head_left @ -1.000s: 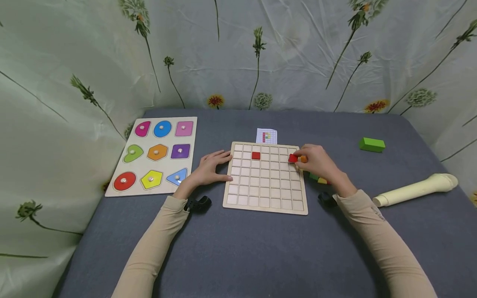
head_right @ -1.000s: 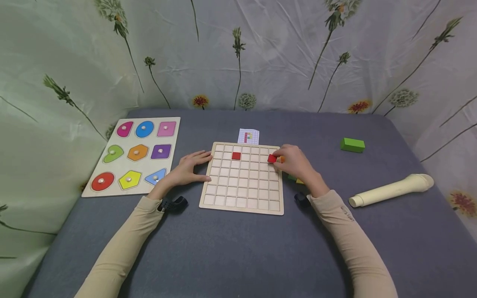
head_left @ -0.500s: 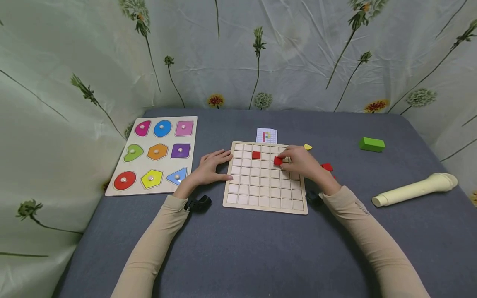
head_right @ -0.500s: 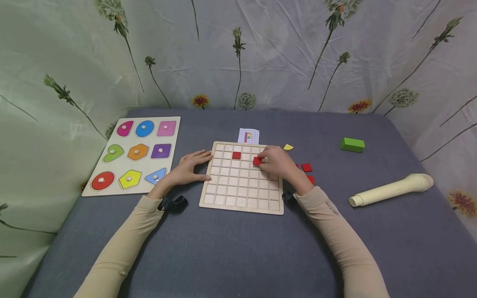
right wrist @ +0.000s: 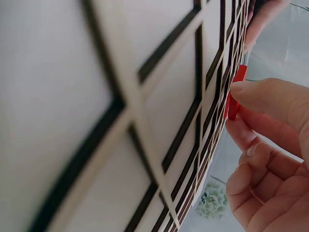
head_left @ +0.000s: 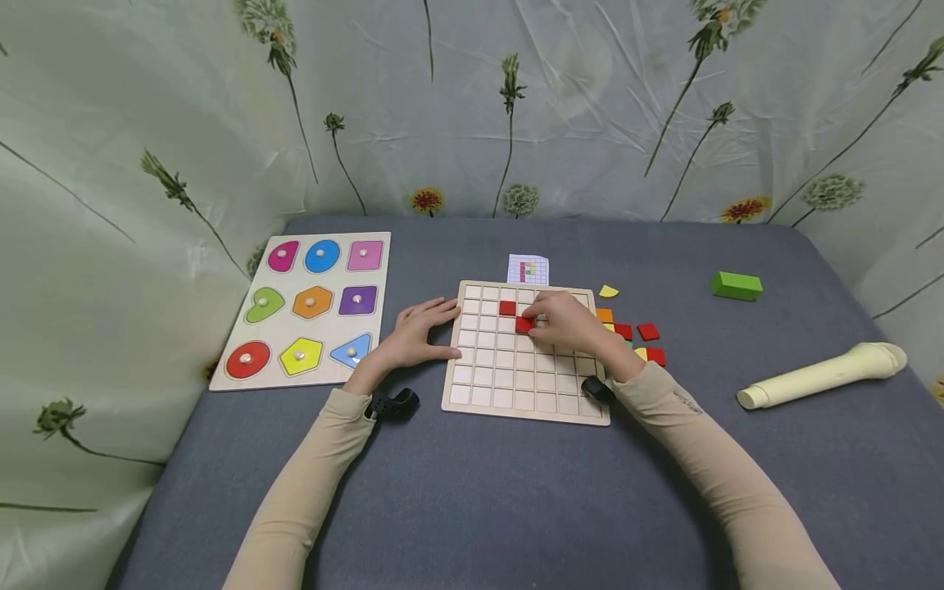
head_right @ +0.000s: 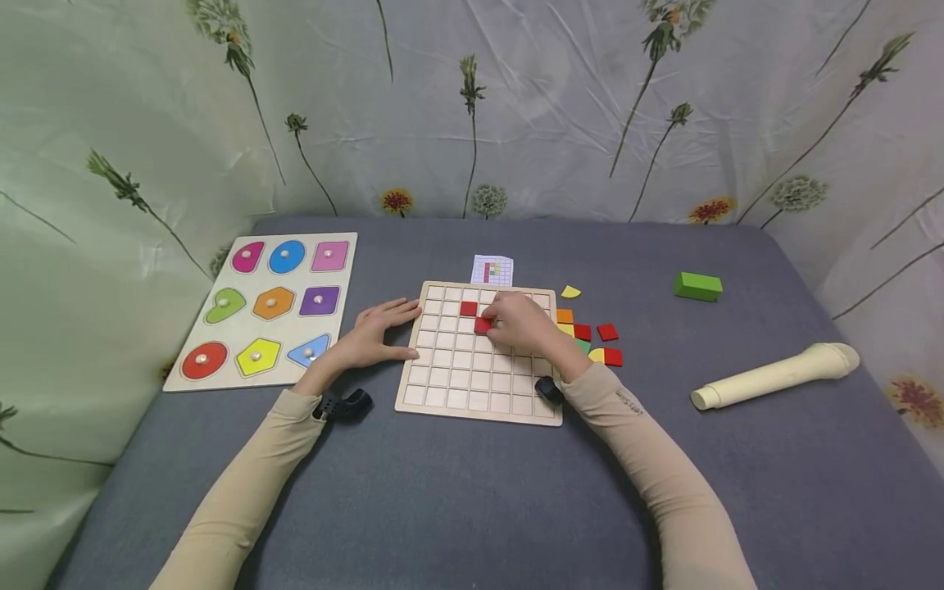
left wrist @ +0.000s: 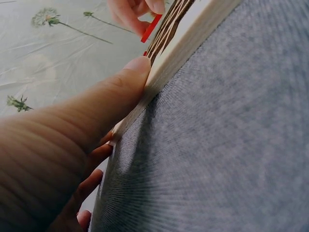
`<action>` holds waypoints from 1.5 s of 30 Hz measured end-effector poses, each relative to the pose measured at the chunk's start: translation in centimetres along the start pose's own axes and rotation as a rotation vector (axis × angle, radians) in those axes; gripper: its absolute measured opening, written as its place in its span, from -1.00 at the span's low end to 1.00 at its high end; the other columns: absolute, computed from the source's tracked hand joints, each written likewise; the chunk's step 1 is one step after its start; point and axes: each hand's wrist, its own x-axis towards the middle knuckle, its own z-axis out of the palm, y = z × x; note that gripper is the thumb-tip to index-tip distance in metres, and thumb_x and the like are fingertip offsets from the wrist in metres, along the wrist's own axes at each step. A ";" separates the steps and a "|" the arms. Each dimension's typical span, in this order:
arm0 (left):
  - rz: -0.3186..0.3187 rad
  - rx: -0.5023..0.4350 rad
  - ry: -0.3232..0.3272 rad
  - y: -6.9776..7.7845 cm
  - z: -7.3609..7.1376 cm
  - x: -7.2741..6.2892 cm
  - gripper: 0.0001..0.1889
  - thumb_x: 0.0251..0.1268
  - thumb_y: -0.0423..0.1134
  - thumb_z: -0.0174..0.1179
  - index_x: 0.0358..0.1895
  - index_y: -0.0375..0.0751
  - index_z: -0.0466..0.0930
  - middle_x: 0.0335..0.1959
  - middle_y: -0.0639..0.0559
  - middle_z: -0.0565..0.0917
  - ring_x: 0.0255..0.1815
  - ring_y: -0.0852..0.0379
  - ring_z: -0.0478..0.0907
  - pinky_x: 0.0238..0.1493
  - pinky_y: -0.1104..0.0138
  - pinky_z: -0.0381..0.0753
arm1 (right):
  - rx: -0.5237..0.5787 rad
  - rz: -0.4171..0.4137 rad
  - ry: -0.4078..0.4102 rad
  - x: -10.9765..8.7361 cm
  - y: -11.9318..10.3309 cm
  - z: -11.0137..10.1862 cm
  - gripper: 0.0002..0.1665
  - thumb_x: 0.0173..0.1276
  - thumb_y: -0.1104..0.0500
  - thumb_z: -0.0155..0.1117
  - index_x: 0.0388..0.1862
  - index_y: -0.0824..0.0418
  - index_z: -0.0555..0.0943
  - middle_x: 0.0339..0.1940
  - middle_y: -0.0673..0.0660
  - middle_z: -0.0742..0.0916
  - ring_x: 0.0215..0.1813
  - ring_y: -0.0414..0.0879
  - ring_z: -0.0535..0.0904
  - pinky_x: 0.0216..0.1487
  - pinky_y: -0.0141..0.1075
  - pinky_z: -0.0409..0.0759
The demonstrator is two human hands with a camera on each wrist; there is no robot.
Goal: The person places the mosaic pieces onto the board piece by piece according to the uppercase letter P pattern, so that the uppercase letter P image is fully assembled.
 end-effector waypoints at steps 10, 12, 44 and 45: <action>0.005 0.008 0.008 -0.1 0.0 0.0 -0.18 0.04 -0.01 0.36 0.40 -0.16 0.24 0.46 -0.08 0.24 0.53 -0.11 0.02 0.36 -0.15 -0.11 | 0.007 -0.008 -0.016 0.8 -0.5 0.2 -0.78 0.10 0.34 0.29 -0.24 0.29 0.73 -0.32 0.18 0.73 -0.27 -0.04 0.57 -0.21 -0.23 0.52; 0.005 0.010 0.008 -0.1 0.0 0.0 -0.18 0.04 -0.02 0.36 0.40 -0.16 0.24 0.46 -0.08 0.24 0.52 -0.11 0.02 0.36 -0.15 -0.11 | 0.008 -0.008 -0.021 0.9 -0.7 0.2 -0.78 0.10 0.34 0.29 -0.23 0.30 0.73 -0.31 0.19 0.73 -0.26 -0.03 0.59 -0.19 -0.20 0.54; 0.007 0.007 0.013 -0.1 0.1 0.1 -0.19 0.04 -0.01 0.36 0.39 -0.16 0.26 0.45 -0.07 0.25 0.52 -0.09 0.03 0.37 -0.14 -0.09 | 0.013 -0.021 -0.008 0.3 -0.2 -1.2 -0.78 0.14 0.31 0.33 -0.20 0.32 0.71 -0.23 0.23 0.72 -0.25 0.02 0.63 -0.22 -0.17 0.58; 0.007 0.007 0.012 -0.1 0.1 0.1 -0.19 0.04 -0.01 0.36 0.39 -0.15 0.26 0.45 -0.07 0.25 0.52 -0.09 0.03 0.37 -0.14 -0.09 | 0.011 -0.012 -0.005 0.1 -0.1 -1.4 -0.77 0.14 0.31 0.34 -0.19 0.32 0.71 -0.22 0.23 0.72 -0.25 0.03 0.64 -0.22 -0.17 0.58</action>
